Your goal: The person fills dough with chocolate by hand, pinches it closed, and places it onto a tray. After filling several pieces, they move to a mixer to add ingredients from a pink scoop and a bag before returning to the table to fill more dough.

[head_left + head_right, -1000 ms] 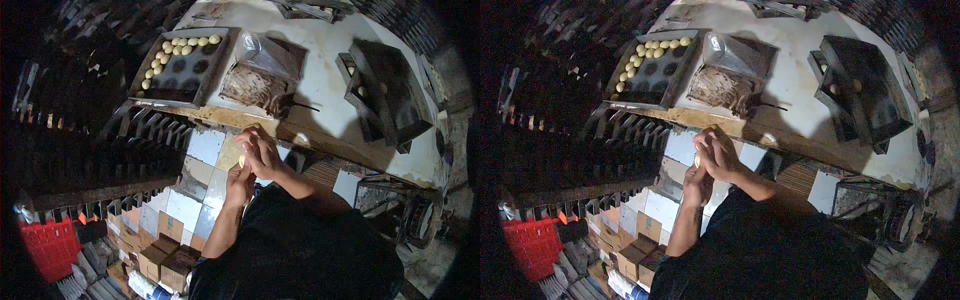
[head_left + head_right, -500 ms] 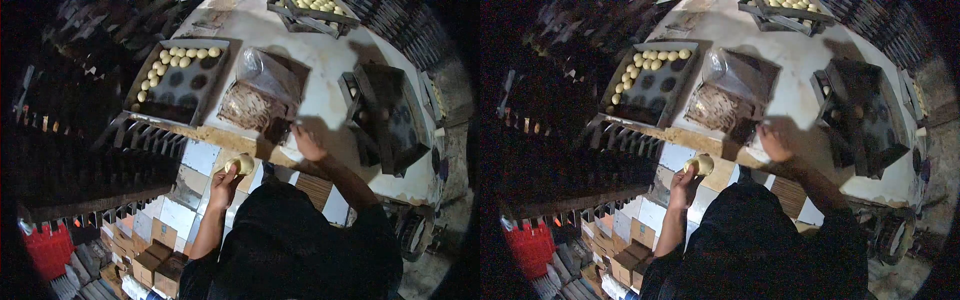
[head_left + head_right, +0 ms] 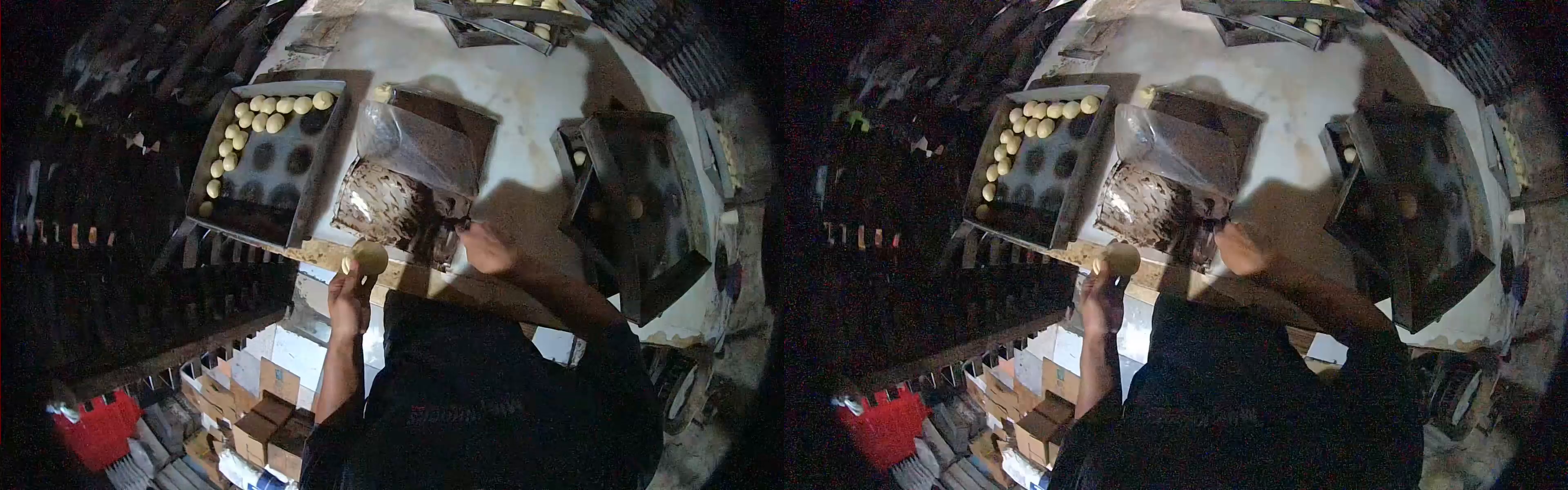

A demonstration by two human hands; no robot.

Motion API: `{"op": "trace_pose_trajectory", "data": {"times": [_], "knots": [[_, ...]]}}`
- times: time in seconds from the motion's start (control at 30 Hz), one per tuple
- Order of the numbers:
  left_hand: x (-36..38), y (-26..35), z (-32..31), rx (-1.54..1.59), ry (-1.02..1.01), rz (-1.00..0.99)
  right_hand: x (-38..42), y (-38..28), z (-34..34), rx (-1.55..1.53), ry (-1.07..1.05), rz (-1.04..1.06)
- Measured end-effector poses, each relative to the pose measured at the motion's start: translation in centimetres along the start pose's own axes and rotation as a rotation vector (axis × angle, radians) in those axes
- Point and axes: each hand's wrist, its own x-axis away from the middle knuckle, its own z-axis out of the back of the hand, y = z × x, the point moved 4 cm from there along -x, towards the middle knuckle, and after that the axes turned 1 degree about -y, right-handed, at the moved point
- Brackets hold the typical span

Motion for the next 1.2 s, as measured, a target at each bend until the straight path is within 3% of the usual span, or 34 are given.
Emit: {"op": "trace_pose_trajectory", "data": {"times": [0.1, 0.2, 0.23, 0.3, 0.43, 0.57, 0.63, 0.67, 0.77, 0.8, 0.83, 0.87, 0.9, 0.93, 1.0, 1.03, 1.13, 1.2], "knots": [[-0.9, 0.0, -2.3, -0.041, 0.064, 0.100, -1.3, 1.5, 0.5, -0.389, -0.150, 0.214], [-2.2, -2.5, -1.9, -0.016, 0.103, 0.150, -1.2, 1.3, 2.1, -0.846, -0.037, 0.369], [-2.3, -3.5, -2.2, 0.018, 0.213, 0.208, -1.0, 1.0, 2.0, -0.792, 0.038, 0.364], [-2.7, -4.7, -3.7, 0.061, 0.058, 0.356, 0.2, -0.2, 1.6, -0.649, 0.208, 0.352], [-2.8, -5.2, -6.0, 0.154, 0.008, 0.390, 3.8, -3.3, 3.6, -0.146, 0.652, 0.332], [-3.1, -4.6, -4.4, 0.148, 0.058, 0.335, 4.4, -0.1, -1.3, -0.222, 0.429, 0.144], [-2.4, -3.1, -4.6, 0.142, 0.101, 0.289, 4.3, 0.1, -1.4, -0.027, 0.257, -0.034], [-2.2, -2.2, -5.2, 0.141, 0.008, 0.231, 4.1, 0.4, -1.4, 0.071, 0.171, -0.125], [-1.7, -1.2, -5.5, 0.200, -0.038, 0.160, 3.4, -2.5, 0.7, -0.332, 0.859, 0.318], [-1.2, -1.0, -5.9, 0.188, -0.096, 0.144, 3.0, -4.6, 2.9, -0.446, 0.779, 0.376], [-0.3, -0.9, -6.0, 0.140, -0.099, 0.162, 2.9, -7.1, 4.4, -0.791, 0.636, 0.354], [0.3, -1.0, -6.0, -0.054, -0.144, -0.011, 2.9, -9.5, 5.7, -1.140, 0.524, 0.296], [0.9, -1.6, -5.8, -0.248, -0.181, -0.184, 3.6, -12.1, 7.6, -1.124, 0.495, 0.227], [2.2, -1.4, -6.0, -0.513, -0.239, -0.585, 4.5, -14.2, 9.4, -0.792, 0.681, 0.285], [4.4, 1.3, -6.0, -1.160, -0.290, -0.748, 5.7, -18.4, 10.6, -0.425, 0.902, 0.316], [6.6, 3.3, -6.9, -1.369, -0.269, -0.858, 6.4, -20.0, 10.9, -0.433, 0.956, 0.349], [10.2, 6.5, -4.3, -0.841, -0.199, -0.814, 9.0, -24.3, 11.5, -0.446, 1.115, 0.465], [13.3, 9.0, -3.2, -0.275, -0.239, -0.685, 11.3, -27.1, 12.5, -0.450, 1.046, 0.632]]}}
